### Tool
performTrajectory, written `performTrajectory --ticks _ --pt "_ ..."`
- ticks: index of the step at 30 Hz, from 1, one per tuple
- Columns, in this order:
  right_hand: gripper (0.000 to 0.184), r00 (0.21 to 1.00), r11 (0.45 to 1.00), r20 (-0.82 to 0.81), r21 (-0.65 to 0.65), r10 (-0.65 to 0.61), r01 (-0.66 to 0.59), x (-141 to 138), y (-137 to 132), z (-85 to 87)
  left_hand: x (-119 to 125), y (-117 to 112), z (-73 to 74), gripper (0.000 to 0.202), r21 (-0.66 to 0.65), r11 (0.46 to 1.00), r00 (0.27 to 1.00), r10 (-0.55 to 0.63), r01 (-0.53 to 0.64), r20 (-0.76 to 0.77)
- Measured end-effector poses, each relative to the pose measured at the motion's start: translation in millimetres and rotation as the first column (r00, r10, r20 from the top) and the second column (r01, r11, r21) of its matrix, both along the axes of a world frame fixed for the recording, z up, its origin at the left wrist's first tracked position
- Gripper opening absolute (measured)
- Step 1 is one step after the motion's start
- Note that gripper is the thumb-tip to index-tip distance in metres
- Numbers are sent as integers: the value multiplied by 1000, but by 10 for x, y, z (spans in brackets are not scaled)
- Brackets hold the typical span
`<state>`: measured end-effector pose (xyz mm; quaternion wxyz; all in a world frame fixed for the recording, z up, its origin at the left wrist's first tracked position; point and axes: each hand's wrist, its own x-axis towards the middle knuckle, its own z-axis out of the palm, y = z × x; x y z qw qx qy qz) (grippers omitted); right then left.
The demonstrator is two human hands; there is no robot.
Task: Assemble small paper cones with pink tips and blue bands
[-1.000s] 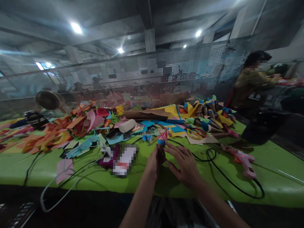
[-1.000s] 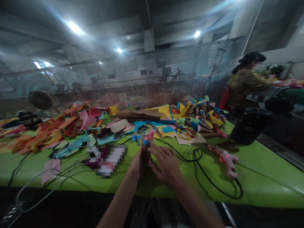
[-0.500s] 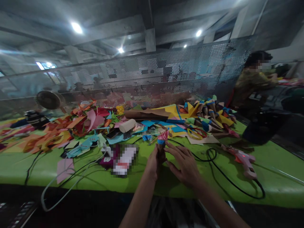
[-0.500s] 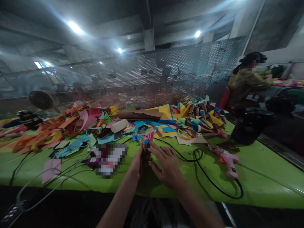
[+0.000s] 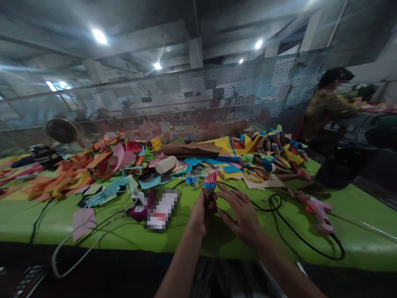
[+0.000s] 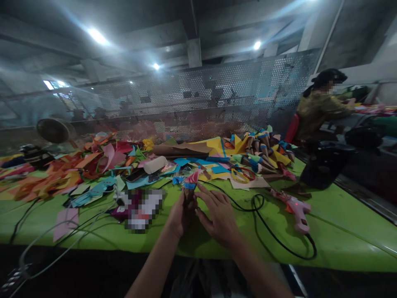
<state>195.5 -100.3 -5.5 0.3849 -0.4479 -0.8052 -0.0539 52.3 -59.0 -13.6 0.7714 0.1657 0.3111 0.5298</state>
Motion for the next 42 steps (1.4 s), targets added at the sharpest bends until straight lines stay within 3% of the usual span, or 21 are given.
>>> performTrajectory --ticks 6,8,15,18,20,24,28,35,42 --pt "48 1000 1000 1 -28 14 -14 -14 -4 12 3 5 -9 44 -11 1000 999 -11 12 36" --pt "46 999 1000 -34 -12 16 -16 -7 -10 7 0 13 -35 45 39 999 1000 -7 7 12" --pt "31 974 1000 -228 6 11 -10 86 51 -48 1 16 -63 51 272 961 947 121 -38 -297" --pt "16 931 999 -366 -52 -20 1 127 98 -74 3 15 -55 49 336 941 920 169 -44 -354" --pt "18 905 993 -423 -117 -51 1 140 119 -85 2 12 -45 47 363 931 914 181 -40 -362" --pt "22 878 975 -475 -218 -63 -48 118 150 -107 13 4 -28 45 383 924 918 165 -15 -362" --pt "42 794 949 -607 -275 -46 -156 69 212 -158 51 10 -71 41 359 933 942 98 26 -321" --pt "44 704 909 -704 -350 -97 -226 99 292 -233 65 9 -111 41 394 902 937 -32 178 -349" --pt "45 642 874 -756 -391 -128 -287 112 267 -192 54 -12 -63 38 391 884 887 -55 257 -458"
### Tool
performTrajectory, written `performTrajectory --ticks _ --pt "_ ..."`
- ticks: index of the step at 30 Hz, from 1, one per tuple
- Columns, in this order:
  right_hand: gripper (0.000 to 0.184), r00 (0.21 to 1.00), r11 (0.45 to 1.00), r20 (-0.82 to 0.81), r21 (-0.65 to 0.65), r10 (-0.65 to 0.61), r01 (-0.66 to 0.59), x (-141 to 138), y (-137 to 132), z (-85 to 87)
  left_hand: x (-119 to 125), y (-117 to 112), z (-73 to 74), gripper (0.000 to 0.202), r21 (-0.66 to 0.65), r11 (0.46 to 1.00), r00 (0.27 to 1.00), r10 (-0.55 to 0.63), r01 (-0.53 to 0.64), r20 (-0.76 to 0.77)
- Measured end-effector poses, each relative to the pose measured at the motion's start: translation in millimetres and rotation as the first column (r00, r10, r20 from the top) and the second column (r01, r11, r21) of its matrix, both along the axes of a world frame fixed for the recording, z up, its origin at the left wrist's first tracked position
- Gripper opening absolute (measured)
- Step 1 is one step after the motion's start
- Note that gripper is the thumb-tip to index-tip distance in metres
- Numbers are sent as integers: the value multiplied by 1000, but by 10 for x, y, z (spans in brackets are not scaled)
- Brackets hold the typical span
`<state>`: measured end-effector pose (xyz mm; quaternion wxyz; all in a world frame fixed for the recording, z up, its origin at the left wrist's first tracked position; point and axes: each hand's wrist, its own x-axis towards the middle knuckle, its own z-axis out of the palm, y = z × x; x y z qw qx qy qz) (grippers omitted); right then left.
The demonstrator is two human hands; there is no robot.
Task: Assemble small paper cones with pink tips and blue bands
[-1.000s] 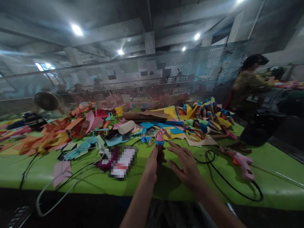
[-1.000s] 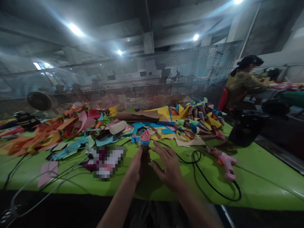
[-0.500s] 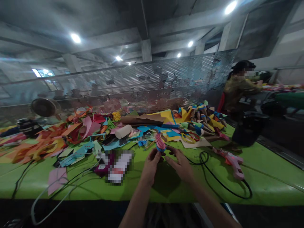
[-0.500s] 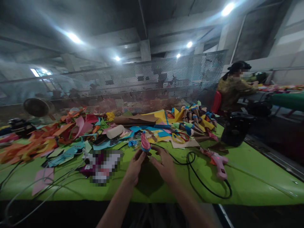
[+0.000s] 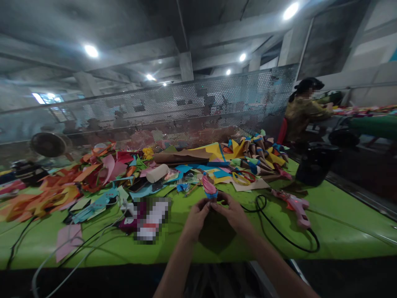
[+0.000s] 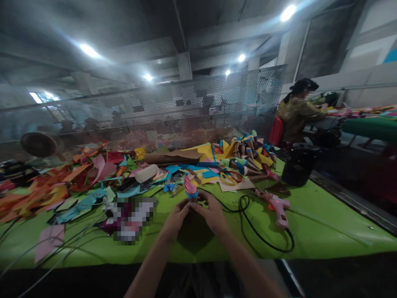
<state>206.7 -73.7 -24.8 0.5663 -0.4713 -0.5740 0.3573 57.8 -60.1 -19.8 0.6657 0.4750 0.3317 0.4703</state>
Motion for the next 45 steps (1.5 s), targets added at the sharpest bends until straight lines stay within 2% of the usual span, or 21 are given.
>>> performTrajectory --ticks 3,8,12,19,22,25,28,32,35,39,45 --pt "45 996 999 -84 -27 35 -38 0 9 14 1 14 -15 35 22 998 999 51 -51 -3" --pt "43 954 989 -275 -45 122 -140 -3 12 56 -31 41 0 37 73 976 977 209 -206 -34" --pt "35 904 980 -405 -83 134 -182 37 -5 62 -55 34 24 35 116 965 968 242 -234 -66" --pt "41 803 951 -579 -149 140 -273 121 -31 83 -16 61 132 39 96 988 979 134 -120 -153" --pt "37 716 925 -686 -174 133 -338 124 -43 97 30 104 196 40 60 995 986 88 -80 -142" --pt "32 650 904 -752 -198 108 -380 128 -51 87 98 129 261 41 -1 999 996 40 -40 -75" --pt "30 634 898 -768 -213 91 -386 130 -56 71 185 117 328 43 -88 994 997 -61 65 46" --pt "29 610 893 -788 -216 79 -394 127 -71 81 278 87 342 45 -127 986 984 -88 108 157" --pt "32 600 887 -795 -210 90 -411 125 -85 110 278 93 251 48 -96 993 984 -44 61 172" --pt "31 582 891 -803 -161 132 -424 117 -94 142 199 111 121 40 2 986 984 168 -168 58" --pt "32 577 883 -802 -148 156 -445 117 -94 149 157 138 122 30 250 957 988 156 -148 -13"
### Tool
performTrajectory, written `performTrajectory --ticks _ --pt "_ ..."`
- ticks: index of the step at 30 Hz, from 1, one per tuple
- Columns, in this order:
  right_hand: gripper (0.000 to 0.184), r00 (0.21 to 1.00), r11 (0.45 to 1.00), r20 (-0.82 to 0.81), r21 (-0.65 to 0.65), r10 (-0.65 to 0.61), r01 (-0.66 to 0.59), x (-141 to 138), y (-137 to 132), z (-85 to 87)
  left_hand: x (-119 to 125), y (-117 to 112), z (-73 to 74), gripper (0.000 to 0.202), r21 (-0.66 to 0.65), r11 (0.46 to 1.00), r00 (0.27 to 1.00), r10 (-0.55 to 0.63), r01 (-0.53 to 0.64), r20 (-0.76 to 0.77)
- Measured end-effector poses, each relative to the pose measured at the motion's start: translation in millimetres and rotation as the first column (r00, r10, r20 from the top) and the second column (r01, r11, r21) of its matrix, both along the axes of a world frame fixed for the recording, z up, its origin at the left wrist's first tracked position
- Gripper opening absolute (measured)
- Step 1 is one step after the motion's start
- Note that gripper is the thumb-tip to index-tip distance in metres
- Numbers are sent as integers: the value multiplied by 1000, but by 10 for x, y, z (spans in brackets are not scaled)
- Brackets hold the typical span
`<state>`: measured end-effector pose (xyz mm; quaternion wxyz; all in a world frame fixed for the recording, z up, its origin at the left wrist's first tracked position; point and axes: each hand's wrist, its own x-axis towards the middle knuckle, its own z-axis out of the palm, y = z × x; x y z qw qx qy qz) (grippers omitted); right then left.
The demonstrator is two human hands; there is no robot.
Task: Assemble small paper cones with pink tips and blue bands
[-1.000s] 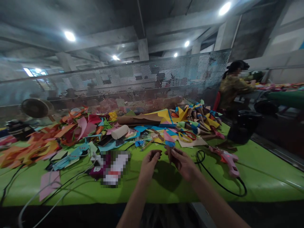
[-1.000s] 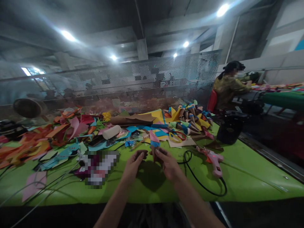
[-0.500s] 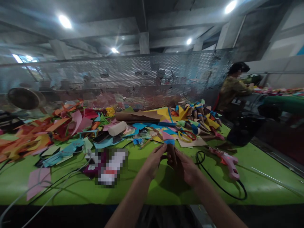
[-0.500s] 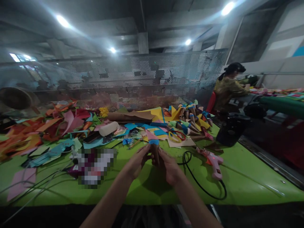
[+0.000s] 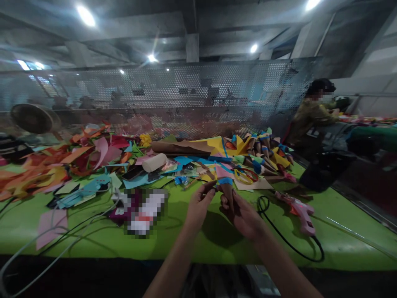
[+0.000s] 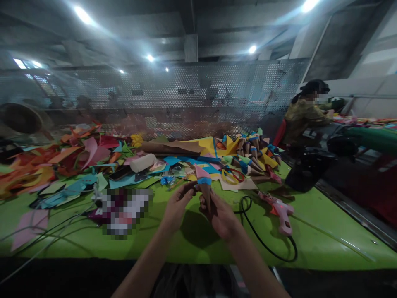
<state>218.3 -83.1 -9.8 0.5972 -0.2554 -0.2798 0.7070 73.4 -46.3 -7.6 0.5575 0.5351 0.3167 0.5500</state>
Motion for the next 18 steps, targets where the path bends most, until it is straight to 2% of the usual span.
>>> performTrajectory --ticks 5,13,15,18 --pt "29 999 999 10 -11 32 -32 3 -3 -9 25 26 6 19 139 982 981 148 -131 -124" --pt "31 998 997 23 -49 52 -51 5 -8 -9 19 11 -50 4 293 917 943 314 -271 -110" --pt "34 998 998 35 -43 50 -48 0 -18 11 7 5 -38 3 271 924 946 308 -271 -104" --pt "36 994 1000 107 -6 10 -10 -16 -27 29 -9 3 -11 8 140 974 981 186 -177 -56"
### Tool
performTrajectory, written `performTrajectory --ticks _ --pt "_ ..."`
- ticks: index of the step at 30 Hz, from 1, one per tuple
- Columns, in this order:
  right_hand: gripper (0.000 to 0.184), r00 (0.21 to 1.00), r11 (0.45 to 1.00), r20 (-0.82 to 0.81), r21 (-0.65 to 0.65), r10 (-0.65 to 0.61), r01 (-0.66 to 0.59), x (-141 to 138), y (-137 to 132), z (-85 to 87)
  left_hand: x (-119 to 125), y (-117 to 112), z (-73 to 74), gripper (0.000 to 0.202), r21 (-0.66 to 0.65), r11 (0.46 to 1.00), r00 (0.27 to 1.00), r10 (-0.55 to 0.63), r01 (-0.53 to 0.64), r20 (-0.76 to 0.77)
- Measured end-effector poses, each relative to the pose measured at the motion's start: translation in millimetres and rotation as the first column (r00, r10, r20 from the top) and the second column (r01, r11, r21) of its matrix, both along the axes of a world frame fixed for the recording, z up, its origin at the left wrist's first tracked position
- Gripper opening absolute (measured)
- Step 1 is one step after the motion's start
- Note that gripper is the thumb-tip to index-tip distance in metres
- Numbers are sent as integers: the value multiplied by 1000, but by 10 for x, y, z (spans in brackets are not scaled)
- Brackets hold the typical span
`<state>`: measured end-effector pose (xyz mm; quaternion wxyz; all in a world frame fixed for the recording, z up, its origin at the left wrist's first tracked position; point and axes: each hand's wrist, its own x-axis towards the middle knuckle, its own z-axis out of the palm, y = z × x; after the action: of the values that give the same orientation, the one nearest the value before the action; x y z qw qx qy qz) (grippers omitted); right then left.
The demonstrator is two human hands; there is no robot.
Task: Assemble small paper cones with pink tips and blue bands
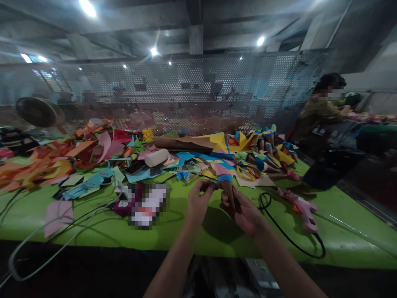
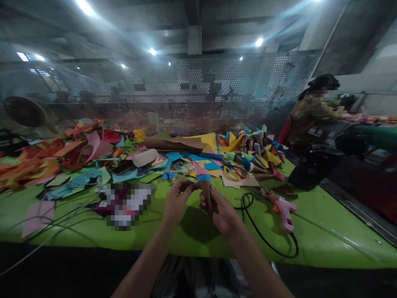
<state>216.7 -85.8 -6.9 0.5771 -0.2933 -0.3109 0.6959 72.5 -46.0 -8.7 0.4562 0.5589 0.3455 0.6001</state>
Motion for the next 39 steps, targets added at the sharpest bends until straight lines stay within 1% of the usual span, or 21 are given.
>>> performTrajectory --ticks 2,6,11,15,18,21,26,28,31,34,37,39 --pt "34 998 999 45 22 -38 37 -13 1 -9 -3 6 11 15 -77 994 995 -72 77 67" --pt "33 995 998 78 35 -60 58 -35 6 -51 0 25 17 21 -180 973 980 -118 146 157" --pt "35 993 998 109 26 -54 52 -43 -4 -54 -16 28 53 18 -192 964 967 -143 184 209" --pt "36 991 998 116 8 -60 60 -33 -14 -30 -34 28 72 13 -206 962 972 -143 181 186" --pt "35 990 998 125 -5 -69 70 -22 -18 -26 -35 31 53 8 -204 966 982 -135 160 130" --pt "32 988 997 131 -11 -77 80 -21 -18 -33 -32 23 26 8 -182 978 994 -94 102 54" --pt "31 989 997 126 -12 -78 80 -38 -23 -7 -34 3 3 8 -105 994 996 18 -26 -84" --pt "33 992 998 110 9 -68 68 -42 -25 16 -37 12 -8 9 -123 992 998 14 -22 -61" --pt "34 997 999 74 29 -36 34 -36 -21 36 -37 35 -22 10 -189 981 999 -39 45 38" --pt "33 999 1000 49 19 -17 16 -23 -12 30 -36 45 -18 13 -230 970 994 -60 79 91" --pt "33 996 999 76 27 -43 41 -24 -7 11 -35 37 -9 21 -218 971 989 -69 97 133" --pt "33 992 997 102 36 -70 66 -33 -9 -1 -34 33 -9 23 -202 973 986 -87 115 139"
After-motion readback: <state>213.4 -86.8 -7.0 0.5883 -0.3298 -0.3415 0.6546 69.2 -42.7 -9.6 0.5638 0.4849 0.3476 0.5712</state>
